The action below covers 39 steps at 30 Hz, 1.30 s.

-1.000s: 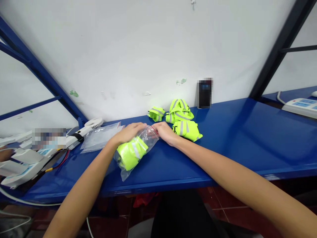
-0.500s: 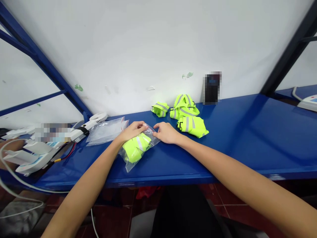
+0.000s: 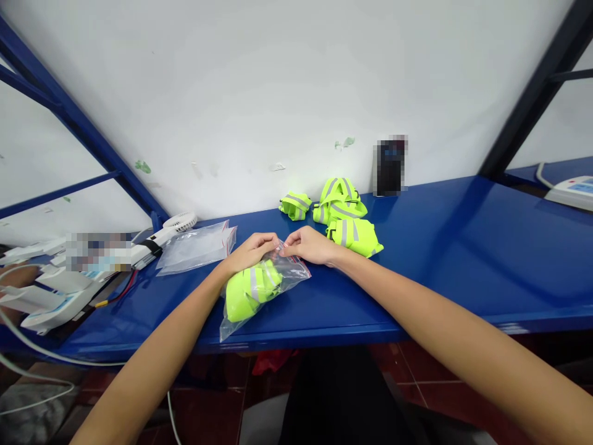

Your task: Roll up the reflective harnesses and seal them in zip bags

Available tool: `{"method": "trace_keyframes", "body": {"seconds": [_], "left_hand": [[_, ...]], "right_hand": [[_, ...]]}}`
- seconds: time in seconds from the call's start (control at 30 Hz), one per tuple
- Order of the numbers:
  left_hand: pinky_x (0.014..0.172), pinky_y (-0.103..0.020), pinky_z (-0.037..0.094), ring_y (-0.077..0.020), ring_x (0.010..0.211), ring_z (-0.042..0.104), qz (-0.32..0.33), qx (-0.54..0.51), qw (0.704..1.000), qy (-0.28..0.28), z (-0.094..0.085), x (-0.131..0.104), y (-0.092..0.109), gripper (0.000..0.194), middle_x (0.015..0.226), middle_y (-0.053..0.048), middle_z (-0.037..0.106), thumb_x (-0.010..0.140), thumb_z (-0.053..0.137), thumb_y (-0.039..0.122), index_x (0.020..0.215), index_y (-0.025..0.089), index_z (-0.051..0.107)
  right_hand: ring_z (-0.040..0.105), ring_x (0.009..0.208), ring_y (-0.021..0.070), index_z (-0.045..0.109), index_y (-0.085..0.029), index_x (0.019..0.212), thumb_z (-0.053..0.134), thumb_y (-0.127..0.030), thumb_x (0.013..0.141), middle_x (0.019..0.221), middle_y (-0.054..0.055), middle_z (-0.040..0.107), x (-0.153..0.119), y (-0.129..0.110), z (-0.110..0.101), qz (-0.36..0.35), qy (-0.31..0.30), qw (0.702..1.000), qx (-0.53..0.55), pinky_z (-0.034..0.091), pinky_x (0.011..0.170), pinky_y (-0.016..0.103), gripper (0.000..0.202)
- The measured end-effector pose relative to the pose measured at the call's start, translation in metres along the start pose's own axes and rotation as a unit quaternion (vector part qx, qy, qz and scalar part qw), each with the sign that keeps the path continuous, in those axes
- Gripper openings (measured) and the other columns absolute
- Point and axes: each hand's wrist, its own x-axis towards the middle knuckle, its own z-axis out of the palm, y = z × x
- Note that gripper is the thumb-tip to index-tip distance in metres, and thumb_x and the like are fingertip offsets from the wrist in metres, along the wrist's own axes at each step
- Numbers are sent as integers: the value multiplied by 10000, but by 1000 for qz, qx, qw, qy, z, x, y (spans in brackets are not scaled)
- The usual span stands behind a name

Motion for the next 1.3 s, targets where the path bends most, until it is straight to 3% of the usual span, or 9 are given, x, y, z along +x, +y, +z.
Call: {"method": "trace_keyframes", "body": {"seconds": [0.2, 0.4, 0.6, 0.83, 0.93, 1.03, 1.3], "left_hand": [[610, -247, 351, -113, 602, 451, -24, -50, 998, 15, 0, 1, -4, 186, 640, 24, 526, 781, 463, 281, 695, 153, 567], [568, -249, 337, -110, 551, 430, -21, -85, 996, 4, -3, 1, -7, 212, 589, 1, 546, 729, 474, 273, 653, 133, 612], [581, -251, 346, -112, 554, 465, 9, -148, 989, -14, -3, 5, -23, 205, 591, -13, 585, 722, 543, 275, 662, 116, 658], [576, -251, 345, -116, 554, 492, -30, -171, 984, -26, 1, 5, -21, 234, 615, -21, 622, 749, 577, 314, 675, 115, 674], [542, -249, 317, -105, 520, 441, -27, -155, 987, -33, 1, 5, -18, 258, 576, -6, 595, 768, 532, 309, 688, 115, 682], [541, -247, 313, -102, 519, 427, -22, -140, 989, -32, 1, 5, -17, 253, 570, 0, 590, 767, 510, 281, 699, 113, 686], [573, -244, 326, -109, 569, 452, -27, -131, 991, -13, 1, 5, -17, 266, 615, 3, 593, 809, 512, 311, 704, 125, 670]], "right_hand": [[530, 538, 107, 687, -138, 972, 577, -227, 778, 648, 6, 627, 3, 2, 1, -33, 13, 998, 50, 415, 514, 231, 240], [517, 530, 89, 662, -147, 1042, 642, -156, 726, 677, -7, 632, 4, 5, -5, -30, -50, 990, 129, 415, 499, 213, 317], [583, 587, 100, 659, -151, 1051, 675, -204, 759, 726, 8, 658, 3, 7, -11, 3, -128, 970, 206, 470, 560, 228, 297], [590, 573, 114, 587, -150, 1055, 680, -252, 759, 699, -2, 662, 2, 8, -1, -109, -38, 992, 54, 471, 560, 239, 326], [610, 630, 131, 611, -154, 1046, 700, -316, 761, 754, 18, 672, 2, 5, 1, -150, 26, 988, 35, 496, 626, 268, 339], [624, 671, 148, 675, -157, 954, 653, -359, 808, 786, 36, 692, 0, 1, 1, -174, 51, 983, -13, 494, 644, 279, 250], [639, 733, 154, 684, -171, 1012, 498, -249, 900, 883, 42, 709, -3, 2, 6, -219, 108, 962, -121, 489, 698, 285, 230]]}}
